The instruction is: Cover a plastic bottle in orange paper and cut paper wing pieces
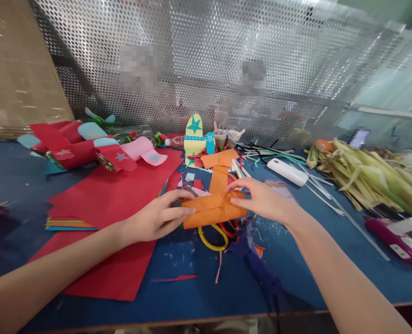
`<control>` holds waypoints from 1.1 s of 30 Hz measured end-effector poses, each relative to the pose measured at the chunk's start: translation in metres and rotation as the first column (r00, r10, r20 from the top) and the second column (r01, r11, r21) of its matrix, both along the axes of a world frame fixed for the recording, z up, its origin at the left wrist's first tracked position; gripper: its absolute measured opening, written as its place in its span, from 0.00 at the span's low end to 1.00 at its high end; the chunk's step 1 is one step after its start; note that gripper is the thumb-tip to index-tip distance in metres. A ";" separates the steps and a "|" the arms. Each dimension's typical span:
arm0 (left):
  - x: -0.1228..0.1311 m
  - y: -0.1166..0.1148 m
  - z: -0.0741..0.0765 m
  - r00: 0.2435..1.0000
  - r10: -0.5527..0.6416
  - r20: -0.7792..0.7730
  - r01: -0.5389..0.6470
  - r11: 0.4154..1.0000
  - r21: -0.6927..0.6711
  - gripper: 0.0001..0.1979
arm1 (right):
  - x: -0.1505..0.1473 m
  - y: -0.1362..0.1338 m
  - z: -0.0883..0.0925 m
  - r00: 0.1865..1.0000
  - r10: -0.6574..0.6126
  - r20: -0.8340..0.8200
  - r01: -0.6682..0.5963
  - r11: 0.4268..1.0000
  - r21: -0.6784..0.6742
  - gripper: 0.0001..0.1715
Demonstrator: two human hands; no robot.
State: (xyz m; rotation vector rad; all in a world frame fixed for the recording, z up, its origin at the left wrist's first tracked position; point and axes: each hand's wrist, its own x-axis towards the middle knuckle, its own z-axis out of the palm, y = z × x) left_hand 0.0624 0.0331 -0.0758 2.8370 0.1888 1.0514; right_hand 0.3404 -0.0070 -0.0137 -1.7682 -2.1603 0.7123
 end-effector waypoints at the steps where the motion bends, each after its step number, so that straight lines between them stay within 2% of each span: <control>1: 0.000 0.000 0.000 1.000 -0.007 0.006 0.007 1.000 0.006 0.12 | 0.000 0.000 0.001 1.000 0.025 0.017 -0.024 1.000 -0.011 0.24; 5: 0.001 -0.002 0.000 1.000 -0.013 0.015 0.014 0.998 -0.058 0.12 | -0.003 0.000 0.006 0.991 0.068 0.119 -0.060 0.996 -0.072 0.29; 8: 0.004 -0.003 0.002 0.997 -0.024 0.070 0.043 0.960 -0.276 0.09 | -0.003 -0.001 0.008 0.987 0.061 0.149 -0.050 0.996 -0.078 0.28; 11: 0.006 -0.001 0.002 0.993 0.010 0.116 0.051 0.857 -0.513 0.05 | 0.001 0.000 0.005 0.993 0.056 0.108 -0.045 0.994 -0.102 0.29; 14: 0.005 0.001 0.002 0.996 0.037 0.083 0.026 0.762 -0.647 0.05 | 0.005 0.001 -0.002 0.999 0.000 -0.038 -0.005 0.991 -0.133 0.29; 17: 0.003 0.002 0.001 1.000 0.023 0.018 -0.002 0.656 -0.755 0.13 | 0.007 0.003 -0.008 0.985 -0.062 -0.161 0.035 0.986 -0.165 0.28; 20: 0.001 0.006 0.001 0.997 0.074 0.007 -0.031 0.507 -0.862 0.23 | 0.009 0.004 -0.009 0.955 -0.135 -0.264 0.083 0.977 -0.199 0.26; 22: -0.002 0.012 0.003 0.979 0.180 0.100 0.026 0.374 -0.927 0.26 | 0.012 0.006 -0.008 0.907 -0.205 -0.367 0.130 0.967 -0.219 0.26; 25: -0.007 0.025 0.004 0.890 0.308 0.336 0.286 0.197 -0.938 0.31 | 0.009 0.014 -0.007 0.770 -0.324 -0.550 0.217 0.943 -0.251 0.26; 26: -0.009 0.028 0.003 0.867 0.312 0.390 0.357 0.160 -0.921 0.33 | 0.005 0.017 -0.008 0.713 -0.350 -0.607 0.235 0.936 -0.263 0.25; 28: -0.010 0.031 0.000 0.874 0.288 0.390 0.378 0.100 -0.920 0.35 | -0.010 0.022 -0.012 0.605 -0.362 -0.709 0.224 0.932 -0.285 0.23; 31: -0.005 0.023 -0.005 0.882 0.277 0.380 0.382 0.051 -0.923 0.41 | -0.042 0.020 -0.024 0.477 -0.322 -0.818 0.088 0.943 -0.320 0.21; 33: 0.001 0.011 -0.004 0.884 0.251 0.394 0.407 0.002 -0.914 0.41 | -0.061 0.012 -0.035 0.422 -0.318 -0.849 -0.005 0.936 -0.353 0.21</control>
